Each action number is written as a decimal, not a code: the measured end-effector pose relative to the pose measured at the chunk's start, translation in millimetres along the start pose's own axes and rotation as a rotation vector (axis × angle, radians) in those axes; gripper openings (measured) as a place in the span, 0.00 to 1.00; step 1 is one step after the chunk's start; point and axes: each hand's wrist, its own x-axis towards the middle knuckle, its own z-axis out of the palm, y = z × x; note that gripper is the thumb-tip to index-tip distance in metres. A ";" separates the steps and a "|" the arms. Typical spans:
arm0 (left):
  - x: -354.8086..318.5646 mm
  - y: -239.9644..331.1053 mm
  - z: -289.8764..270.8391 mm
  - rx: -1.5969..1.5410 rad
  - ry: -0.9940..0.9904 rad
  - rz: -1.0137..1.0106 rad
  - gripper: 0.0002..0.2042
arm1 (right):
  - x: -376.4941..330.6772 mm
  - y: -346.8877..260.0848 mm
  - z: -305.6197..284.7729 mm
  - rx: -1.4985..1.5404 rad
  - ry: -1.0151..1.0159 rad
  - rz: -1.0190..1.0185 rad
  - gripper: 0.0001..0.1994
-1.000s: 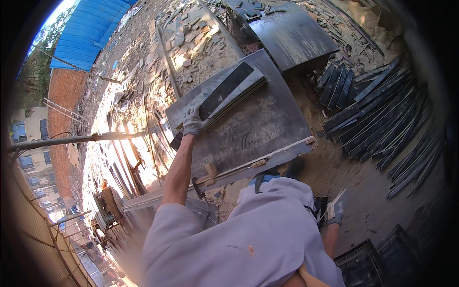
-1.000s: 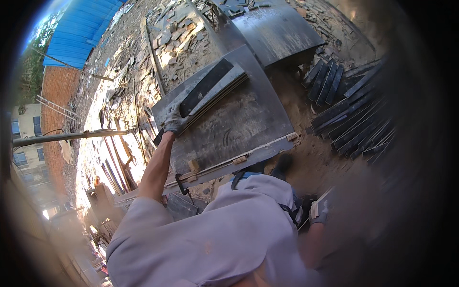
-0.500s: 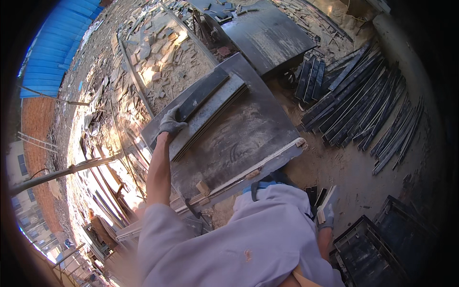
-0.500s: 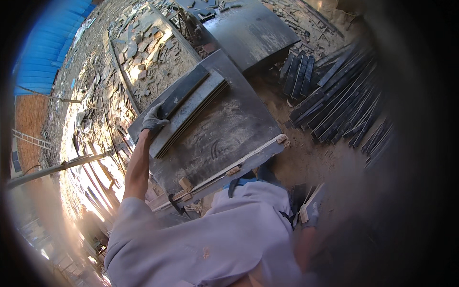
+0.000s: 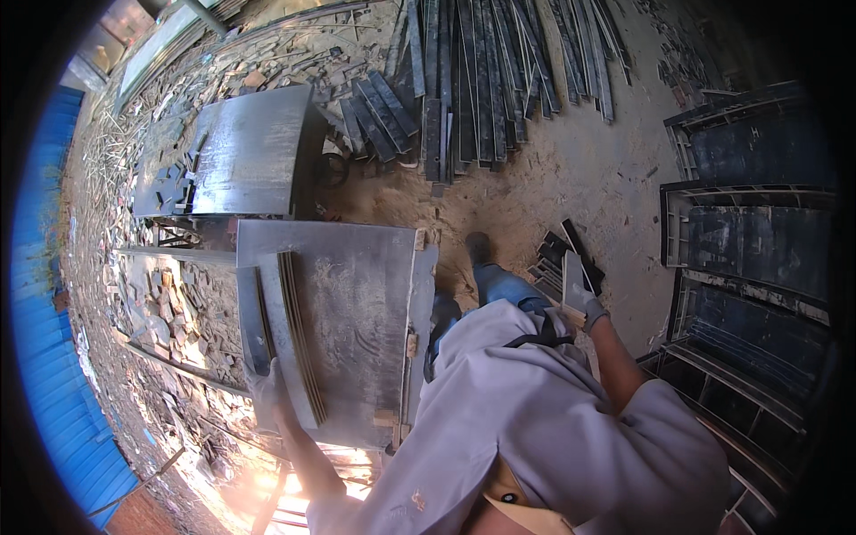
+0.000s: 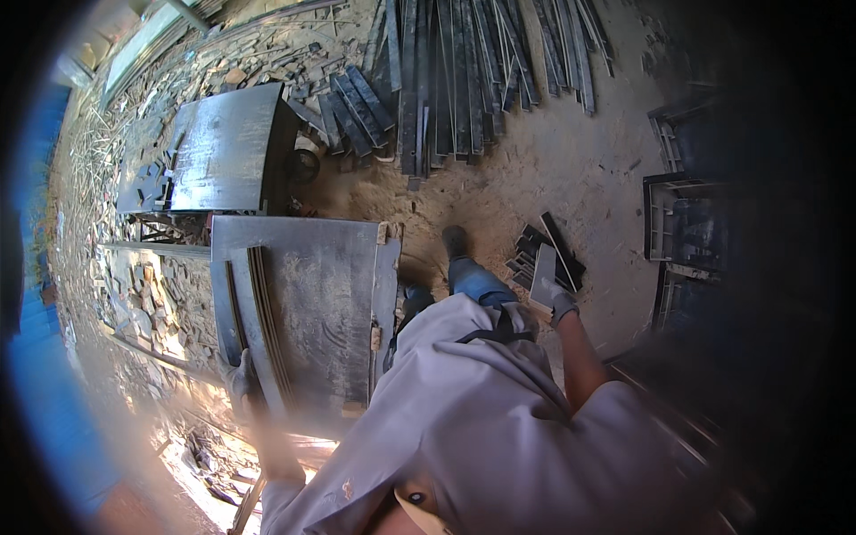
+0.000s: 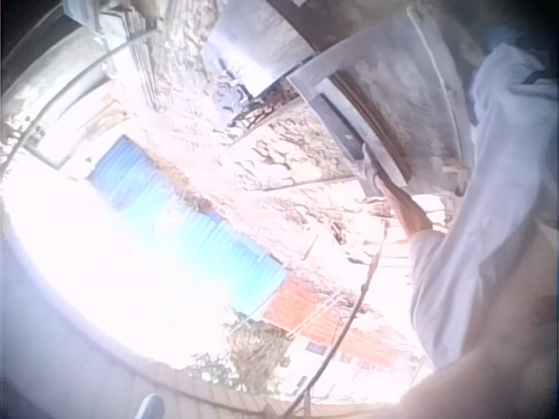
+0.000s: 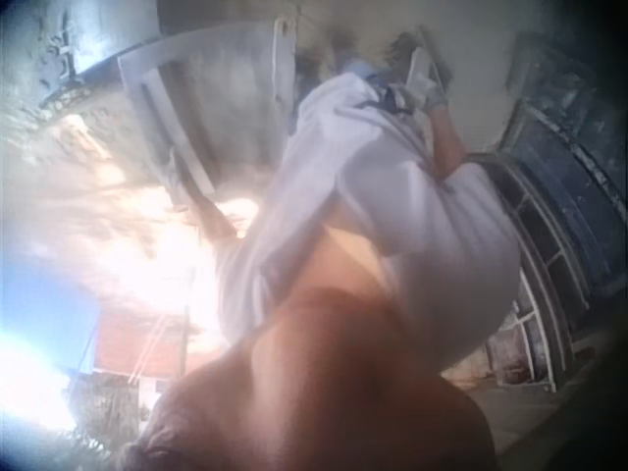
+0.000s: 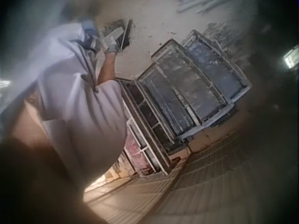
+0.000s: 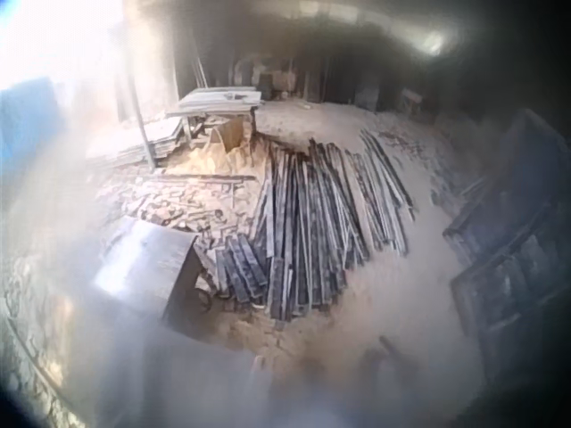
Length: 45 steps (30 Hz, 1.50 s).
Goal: The person picks up metal rods from a pile on the ground, places them on a workbench, and arranges them into a stack. The person repeats this process multiple times, handling the rods by hand.
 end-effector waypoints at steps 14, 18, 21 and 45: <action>-157.4 318.5 179.4 -0.077 -0.196 0.489 0.32 | 142.0 -71.1 -86.7 0.080 0.220 -0.053 0.36; -168.9 381.7 208.0 -0.046 -0.256 0.632 0.29 | 188.2 -92.9 -143.4 0.096 0.359 -0.136 0.37; -165.9 409.3 211.6 0.038 -0.271 0.643 0.27 | 198.8 -106.3 -156.2 0.278 0.435 -0.226 0.37; -71.0 425.9 311.5 -0.111 -0.665 0.302 0.13 | 84.0 -45.2 -45.6 -0.036 0.146 0.209 0.17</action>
